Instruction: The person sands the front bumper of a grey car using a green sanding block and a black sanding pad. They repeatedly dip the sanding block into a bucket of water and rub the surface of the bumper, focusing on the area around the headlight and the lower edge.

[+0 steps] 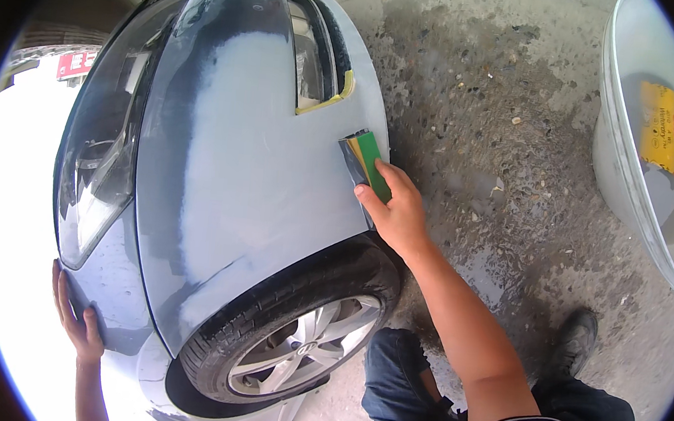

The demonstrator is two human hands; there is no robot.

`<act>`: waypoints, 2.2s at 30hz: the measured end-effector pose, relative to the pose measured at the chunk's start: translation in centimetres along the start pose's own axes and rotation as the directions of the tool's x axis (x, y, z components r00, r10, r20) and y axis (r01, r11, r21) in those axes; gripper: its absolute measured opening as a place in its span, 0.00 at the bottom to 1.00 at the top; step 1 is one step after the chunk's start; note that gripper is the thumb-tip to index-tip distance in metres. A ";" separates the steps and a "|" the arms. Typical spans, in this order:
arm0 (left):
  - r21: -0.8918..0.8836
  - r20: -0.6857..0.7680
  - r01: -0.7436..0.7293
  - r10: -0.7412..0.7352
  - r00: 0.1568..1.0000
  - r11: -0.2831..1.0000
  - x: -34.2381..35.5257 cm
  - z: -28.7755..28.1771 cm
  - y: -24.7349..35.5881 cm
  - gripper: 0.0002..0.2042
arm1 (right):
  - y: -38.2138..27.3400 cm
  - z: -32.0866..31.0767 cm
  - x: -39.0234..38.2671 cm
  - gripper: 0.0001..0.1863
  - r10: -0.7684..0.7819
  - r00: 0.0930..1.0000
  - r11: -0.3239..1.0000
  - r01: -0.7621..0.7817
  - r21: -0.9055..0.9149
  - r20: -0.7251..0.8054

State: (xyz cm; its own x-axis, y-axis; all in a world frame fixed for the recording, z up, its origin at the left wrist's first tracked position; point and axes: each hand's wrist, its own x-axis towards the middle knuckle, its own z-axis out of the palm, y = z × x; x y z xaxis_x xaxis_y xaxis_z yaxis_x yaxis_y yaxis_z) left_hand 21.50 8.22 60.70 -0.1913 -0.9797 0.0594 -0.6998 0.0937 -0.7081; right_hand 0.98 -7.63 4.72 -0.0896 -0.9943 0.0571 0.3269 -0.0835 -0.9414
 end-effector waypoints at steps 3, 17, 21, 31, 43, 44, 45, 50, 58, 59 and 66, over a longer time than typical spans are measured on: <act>0.009 0.001 0.000 0.000 1.000 1.000 -0.9 0.0 0.0 0.38 | 1.2 0.1 0.2 0.32 -0.039 0.999 0.996 0.040 -0.074 0.014; 0.175 -0.087 0.087 -0.073 0.994 0.981 -0.4 2.3 0.8 0.30 | -14.2 -9.9 7.4 0.34 0.230 0.738 0.378 -0.669 0.640 0.635; 0.161 -0.386 0.142 -0.070 0.920 0.977 -2.6 1.3 4.0 0.26 | -22.4 -10.8 10.8 0.35 0.343 0.728 0.636 -0.645 0.423 0.594; -0.960 0.029 0.034 0.023 0.999 -0.278 9.7 7.6 46.9 0.42 | -34.4 -34.3 13.3 0.34 0.568 0.822 0.774 -0.553 -0.309 -0.049; -0.912 0.086 -0.037 -0.280 0.956 -0.408 25.1 1.3 66.7 0.46 | -21.5 -42.5 18.9 0.53 0.682 0.712 -0.197 0.400 -0.895 0.168; -0.923 0.055 -0.056 -0.274 0.960 -0.380 27.4 1.8 66.1 0.45 | -20.9 -42.1 19.8 0.53 0.698 0.694 -0.184 0.411 -0.893 0.175; -0.931 0.014 -0.085 -0.267 0.964 -0.355 29.9 1.7 65.3 0.44 | -20.8 -42.3 20.9 0.53 0.709 0.682 -0.177 0.416 -0.892 0.177; -0.855 -0.098 -0.133 -0.096 0.991 -0.501 41.1 1.4 64.5 0.37 | -14.9 -47.7 27.5 0.46 0.665 0.554 0.120 0.582 -0.804 0.500; -0.809 -0.051 0.109 0.254 0.966 -0.577 54.0 7.2 60.9 0.29 | -12.0 -44.7 32.6 0.51 0.763 0.509 -0.084 0.690 -0.719 0.399; -0.853 -0.030 0.071 0.185 0.982 -0.516 54.2 6.5 61.5 0.28 | -10.1 -47.1 33.1 0.54 0.715 0.502 -0.070 0.743 -0.665 0.486; -0.967 -0.016 -0.084 -0.276 0.961 -0.239 45.8 9.1 62.6 0.32 | -8.3 -45.6 32.0 0.34 0.612 0.606 0.288 0.427 -0.857 0.508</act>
State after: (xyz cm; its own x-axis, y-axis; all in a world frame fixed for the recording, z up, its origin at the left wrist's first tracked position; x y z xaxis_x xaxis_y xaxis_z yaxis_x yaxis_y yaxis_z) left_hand -24.78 -32.46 12.70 -0.0018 -0.9647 0.2633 -0.4823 0.2315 0.8448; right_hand -47.51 -35.80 -0.83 0.6233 -0.6875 -0.3727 -0.7507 -0.3925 -0.5314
